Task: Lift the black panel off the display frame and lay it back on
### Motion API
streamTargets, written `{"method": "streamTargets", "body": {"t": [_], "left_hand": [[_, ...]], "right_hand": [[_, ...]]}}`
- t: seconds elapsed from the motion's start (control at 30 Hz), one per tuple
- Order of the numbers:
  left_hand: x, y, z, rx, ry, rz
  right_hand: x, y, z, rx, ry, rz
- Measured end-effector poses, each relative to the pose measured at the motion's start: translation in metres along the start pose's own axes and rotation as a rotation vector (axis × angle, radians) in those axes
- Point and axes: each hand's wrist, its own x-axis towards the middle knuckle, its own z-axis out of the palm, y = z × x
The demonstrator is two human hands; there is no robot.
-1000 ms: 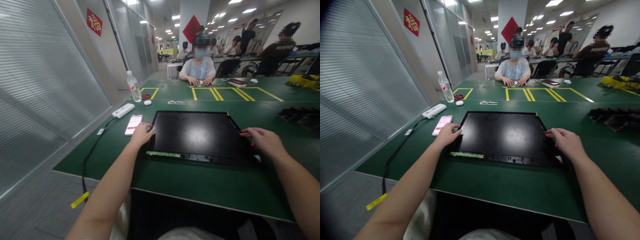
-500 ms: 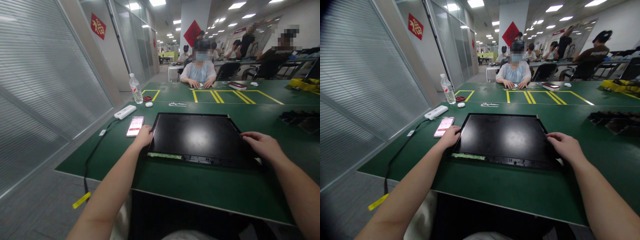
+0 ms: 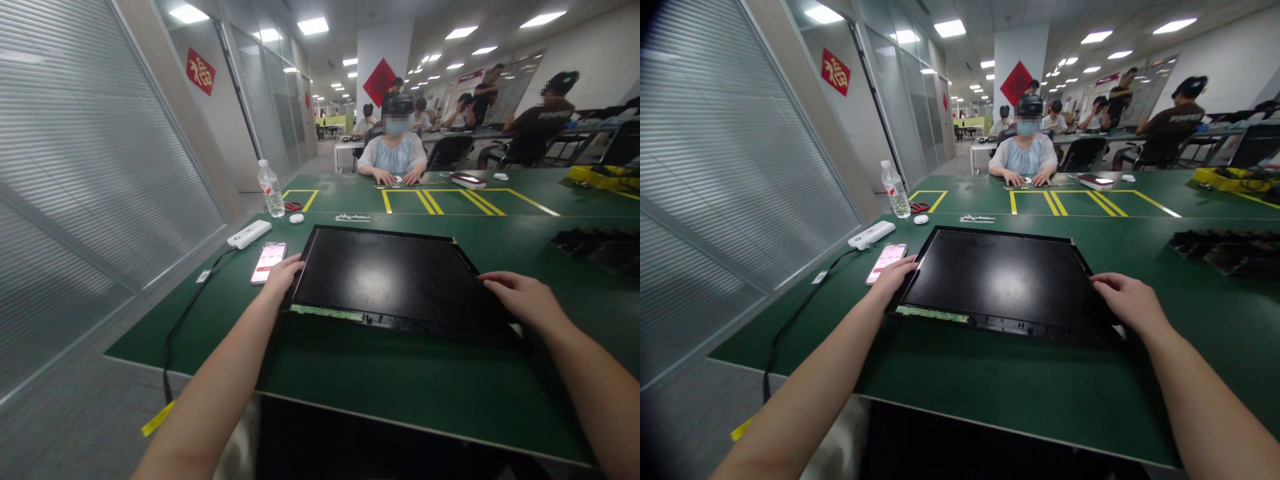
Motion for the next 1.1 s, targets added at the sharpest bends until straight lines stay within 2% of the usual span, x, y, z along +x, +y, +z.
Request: {"method": "streamTargets", "body": {"t": [0.17,0.4,0.73,1.1], "left_hand": [[0.003,0.002,0.002,-0.2,-0.067,-0.11],[0.0,0.003,0.004,-0.4,-0.232,-0.212],[0.001,-0.002,0.0,-0.299,-0.219,-0.109],[-0.011,0.0,0.006,-0.176,-0.162,-0.024]], "right_hand": [[-0.001,0.0,0.001,0.015,-0.018,0.03],[-0.004,-0.007,-0.003,0.029,-0.041,0.062],[-0.003,-0.005,-0.001,-0.016,-0.015,0.009],[-0.002,-0.002,0.0,-0.016,-0.013,-0.003]]}}
